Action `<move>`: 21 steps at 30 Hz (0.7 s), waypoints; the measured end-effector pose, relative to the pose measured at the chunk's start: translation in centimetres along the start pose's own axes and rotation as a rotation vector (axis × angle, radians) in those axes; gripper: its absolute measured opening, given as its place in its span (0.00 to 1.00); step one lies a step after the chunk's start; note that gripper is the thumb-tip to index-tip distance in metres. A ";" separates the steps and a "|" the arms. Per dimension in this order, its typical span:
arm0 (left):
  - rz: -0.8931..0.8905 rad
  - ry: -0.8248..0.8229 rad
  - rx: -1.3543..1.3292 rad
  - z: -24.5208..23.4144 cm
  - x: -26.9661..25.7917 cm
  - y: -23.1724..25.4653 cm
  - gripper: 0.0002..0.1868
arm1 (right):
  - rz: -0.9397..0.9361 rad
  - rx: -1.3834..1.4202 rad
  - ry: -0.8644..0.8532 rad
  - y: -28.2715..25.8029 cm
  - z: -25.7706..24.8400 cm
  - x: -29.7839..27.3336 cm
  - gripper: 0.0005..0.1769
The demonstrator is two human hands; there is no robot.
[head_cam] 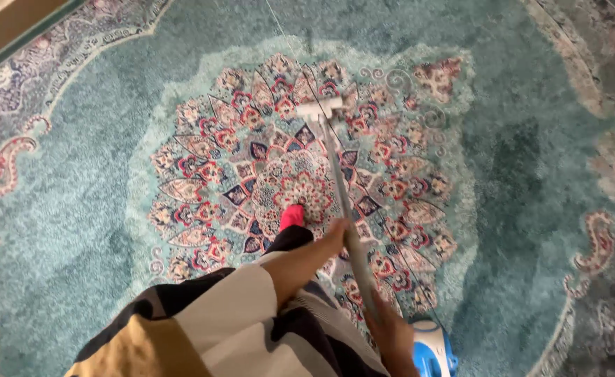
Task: The recorder is vacuuming a large patterned rug in a bedroom.
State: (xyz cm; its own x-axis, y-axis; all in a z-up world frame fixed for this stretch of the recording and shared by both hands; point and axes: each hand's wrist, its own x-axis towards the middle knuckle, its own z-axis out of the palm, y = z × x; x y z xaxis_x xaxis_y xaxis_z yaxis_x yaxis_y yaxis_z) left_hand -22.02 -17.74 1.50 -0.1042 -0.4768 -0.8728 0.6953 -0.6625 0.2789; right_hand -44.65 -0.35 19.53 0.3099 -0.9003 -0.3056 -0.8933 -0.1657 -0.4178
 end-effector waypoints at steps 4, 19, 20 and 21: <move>0.274 -0.052 -0.178 -6.8 9.3 19.4 0.08 | -0.058 -0.054 -0.034 -11.8 -3.2 24.8 0.39; 0.413 0.010 -0.701 -26.2 3.0 26.5 0.09 | -0.277 -0.031 0.225 -30.5 -4.3 56.5 0.32; 0.368 0.022 -0.697 -25.6 3.1 24.1 0.08 | -0.310 -0.009 0.207 -29.3 -3.6 54.8 0.33; 0.324 0.029 -0.692 -24.8 3.2 21.8 0.07 | -0.344 0.011 0.193 -28.2 -3.0 53.1 0.35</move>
State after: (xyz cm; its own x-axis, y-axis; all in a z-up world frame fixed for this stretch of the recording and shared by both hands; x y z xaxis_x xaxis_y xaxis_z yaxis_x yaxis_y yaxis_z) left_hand 10.50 -19.39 -5.17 0.1931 -0.5641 -0.8028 0.9759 0.0253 0.2169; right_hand -4.03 -44.70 17.67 0.5231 -0.8520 0.0200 -0.7440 -0.4679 -0.4770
